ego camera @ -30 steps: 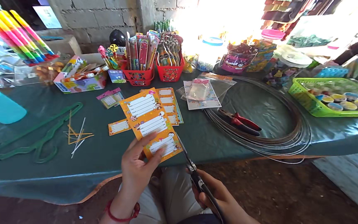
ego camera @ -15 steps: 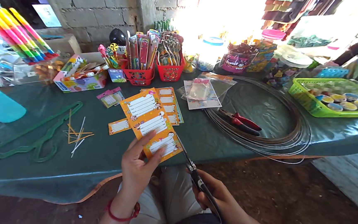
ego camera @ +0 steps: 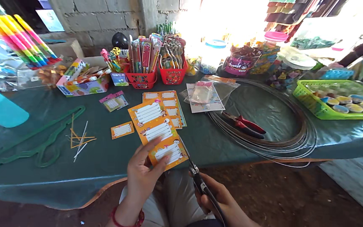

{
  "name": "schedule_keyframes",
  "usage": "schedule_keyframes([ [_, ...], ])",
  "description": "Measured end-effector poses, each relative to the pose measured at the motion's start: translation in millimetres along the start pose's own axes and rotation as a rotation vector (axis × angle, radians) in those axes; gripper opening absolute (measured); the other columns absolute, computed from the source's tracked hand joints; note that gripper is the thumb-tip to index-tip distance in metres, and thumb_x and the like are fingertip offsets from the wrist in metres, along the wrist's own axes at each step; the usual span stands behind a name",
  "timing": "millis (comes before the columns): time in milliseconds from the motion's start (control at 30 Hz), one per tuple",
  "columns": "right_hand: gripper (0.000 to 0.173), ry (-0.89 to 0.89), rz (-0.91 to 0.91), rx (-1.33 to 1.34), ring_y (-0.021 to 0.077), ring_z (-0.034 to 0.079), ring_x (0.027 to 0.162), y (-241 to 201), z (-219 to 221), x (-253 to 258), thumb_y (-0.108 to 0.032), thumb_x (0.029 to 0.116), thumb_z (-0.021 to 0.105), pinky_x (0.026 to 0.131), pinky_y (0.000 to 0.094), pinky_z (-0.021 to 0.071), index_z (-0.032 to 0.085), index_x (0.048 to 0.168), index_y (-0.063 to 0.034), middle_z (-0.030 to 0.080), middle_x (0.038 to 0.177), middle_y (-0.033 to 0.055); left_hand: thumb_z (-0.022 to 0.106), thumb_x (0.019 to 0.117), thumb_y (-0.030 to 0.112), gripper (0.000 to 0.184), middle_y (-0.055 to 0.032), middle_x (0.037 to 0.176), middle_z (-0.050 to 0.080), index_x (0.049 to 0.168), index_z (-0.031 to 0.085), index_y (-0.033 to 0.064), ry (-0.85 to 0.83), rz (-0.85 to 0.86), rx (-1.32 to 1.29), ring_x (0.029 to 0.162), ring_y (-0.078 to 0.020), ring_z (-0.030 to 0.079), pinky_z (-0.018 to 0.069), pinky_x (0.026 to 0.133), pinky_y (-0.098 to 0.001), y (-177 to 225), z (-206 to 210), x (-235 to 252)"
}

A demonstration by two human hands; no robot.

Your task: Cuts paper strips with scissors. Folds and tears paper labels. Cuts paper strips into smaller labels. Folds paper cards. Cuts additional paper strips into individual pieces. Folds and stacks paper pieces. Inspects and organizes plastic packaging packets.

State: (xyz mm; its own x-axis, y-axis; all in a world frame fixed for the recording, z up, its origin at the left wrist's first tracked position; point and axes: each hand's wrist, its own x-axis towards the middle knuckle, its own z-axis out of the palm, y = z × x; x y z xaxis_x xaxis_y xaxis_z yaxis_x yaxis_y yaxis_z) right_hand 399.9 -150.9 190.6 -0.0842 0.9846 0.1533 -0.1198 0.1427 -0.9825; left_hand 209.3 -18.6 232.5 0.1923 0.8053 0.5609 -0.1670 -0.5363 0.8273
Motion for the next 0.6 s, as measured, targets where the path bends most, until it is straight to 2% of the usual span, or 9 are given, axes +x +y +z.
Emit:
schedule_keyframes([
  [600, 0.065, 0.02, -0.001, -0.013, -0.0065, 0.056, 0.068, 3.4, -1.9, 1.0, -0.039, 0.0989, 0.063, 0.06, 0.0124, 0.0494, 0.045, 0.144, 0.0042, 0.062, 0.087, -0.0106, 0.077, 0.0805, -0.001, 0.047, -0.0072, 0.127, 0.067, 0.126, 0.067, -0.0027, -0.013, -0.018, -0.023, 0.104, -0.0097, 0.071, 0.0626, 0.085, -0.0251, -2.4, 1.9, -2.7],
])
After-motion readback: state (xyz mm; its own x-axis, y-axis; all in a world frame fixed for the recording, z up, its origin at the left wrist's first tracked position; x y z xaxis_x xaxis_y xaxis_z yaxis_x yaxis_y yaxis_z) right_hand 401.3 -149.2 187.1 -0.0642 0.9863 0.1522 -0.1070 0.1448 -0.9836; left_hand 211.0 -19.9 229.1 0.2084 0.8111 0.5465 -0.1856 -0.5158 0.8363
